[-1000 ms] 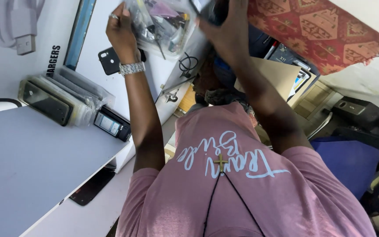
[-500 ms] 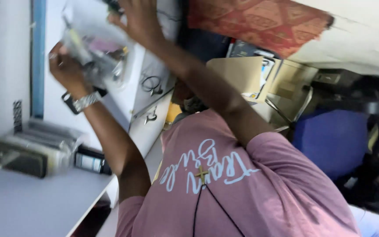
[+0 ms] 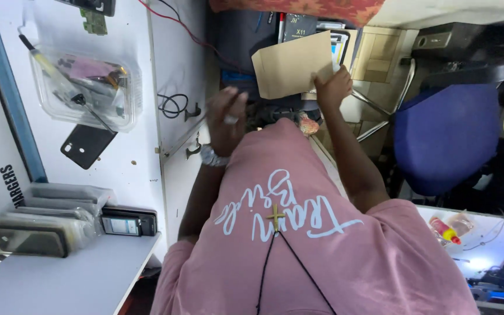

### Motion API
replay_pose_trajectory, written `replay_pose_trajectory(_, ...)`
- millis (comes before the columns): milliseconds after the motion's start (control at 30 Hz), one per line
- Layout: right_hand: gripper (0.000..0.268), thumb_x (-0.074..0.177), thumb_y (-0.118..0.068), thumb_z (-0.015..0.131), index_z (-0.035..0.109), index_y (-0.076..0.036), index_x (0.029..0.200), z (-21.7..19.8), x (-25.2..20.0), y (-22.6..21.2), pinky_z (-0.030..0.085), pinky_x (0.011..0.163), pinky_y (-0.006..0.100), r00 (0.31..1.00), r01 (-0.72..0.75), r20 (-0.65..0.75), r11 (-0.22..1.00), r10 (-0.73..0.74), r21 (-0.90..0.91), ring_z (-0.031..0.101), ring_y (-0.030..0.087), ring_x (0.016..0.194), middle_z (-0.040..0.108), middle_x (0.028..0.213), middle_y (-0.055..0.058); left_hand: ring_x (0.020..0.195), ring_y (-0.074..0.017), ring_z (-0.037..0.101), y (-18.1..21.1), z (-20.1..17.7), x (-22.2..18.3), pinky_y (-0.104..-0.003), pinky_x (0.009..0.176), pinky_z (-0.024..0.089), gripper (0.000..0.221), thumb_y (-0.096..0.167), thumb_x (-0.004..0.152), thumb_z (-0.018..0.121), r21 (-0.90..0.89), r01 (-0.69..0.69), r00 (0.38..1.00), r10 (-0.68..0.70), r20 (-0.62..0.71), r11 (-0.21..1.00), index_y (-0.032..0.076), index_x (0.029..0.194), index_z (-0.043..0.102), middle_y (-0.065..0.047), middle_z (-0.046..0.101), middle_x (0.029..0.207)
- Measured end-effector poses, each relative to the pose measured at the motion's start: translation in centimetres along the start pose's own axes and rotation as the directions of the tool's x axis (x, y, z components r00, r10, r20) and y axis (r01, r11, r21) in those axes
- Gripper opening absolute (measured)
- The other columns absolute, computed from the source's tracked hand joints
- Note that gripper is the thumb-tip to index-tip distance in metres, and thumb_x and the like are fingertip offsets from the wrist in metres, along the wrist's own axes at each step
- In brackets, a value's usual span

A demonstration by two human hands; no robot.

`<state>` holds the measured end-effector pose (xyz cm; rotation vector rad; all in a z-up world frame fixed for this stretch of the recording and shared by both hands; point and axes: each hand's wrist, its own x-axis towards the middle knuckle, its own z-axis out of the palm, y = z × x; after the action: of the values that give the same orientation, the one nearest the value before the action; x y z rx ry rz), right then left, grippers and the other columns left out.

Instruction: Sorting and inspecting various mobile phone components including screens, motherboards, and frames on a repair bench.

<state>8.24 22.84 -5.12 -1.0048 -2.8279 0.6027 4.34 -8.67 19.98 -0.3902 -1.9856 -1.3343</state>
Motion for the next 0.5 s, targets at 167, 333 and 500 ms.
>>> replay_pose_trajectory(167,0.073,0.089,-0.034,0.094,0.048,-0.009,0.139,-2.0,0.4,0.5,0.043,0.097,0.059,0.949,-0.083,0.299,0.994,0.103,-0.077,0.073,0.037,0.111,0.077,0.121,0.011,0.124,-0.0297,0.067,-2.5,2.1,-2.5,-0.041,0.093,0.064,0.038,0.009,0.109,0.065,0.122,-0.027,0.882,-0.034,0.470,0.992,0.015,0.145,0.068,-0.008,0.061,0.138)
replay_pose_trajectory(333,0.016,0.106,-0.014,0.075,0.067,-0.006,0.118,-6.6,0.6,0.0,0.055,0.082,0.046,0.971,-0.012,0.204,0.822,-0.127,0.569,0.073,0.033,0.092,0.069,0.099,0.012,0.123,-0.0277,0.067,-2.8,2.3,-3.8,-0.042,0.097,0.063,0.036,0.010,0.107,0.067,0.177,-0.018,0.868,-0.073,0.492,0.984,0.018,0.141,0.071,-0.006,0.063,0.135)
replay_pose_trajectory(500,0.007,0.113,-0.002,0.073,0.066,-0.002,0.115,-13.1,2.9,-2.4,0.053,0.083,0.032,0.834,-0.012,0.282,0.495,-0.475,0.869,0.063,0.015,0.085,0.068,0.093,0.008,0.136,-0.0416,0.059,-2.6,1.2,-2.7,-0.054,0.112,0.053,0.042,0.035,0.113,0.062,0.155,-0.057,0.817,-0.043,0.575,0.986,0.009,0.146,0.063,-0.018,0.054,0.149)
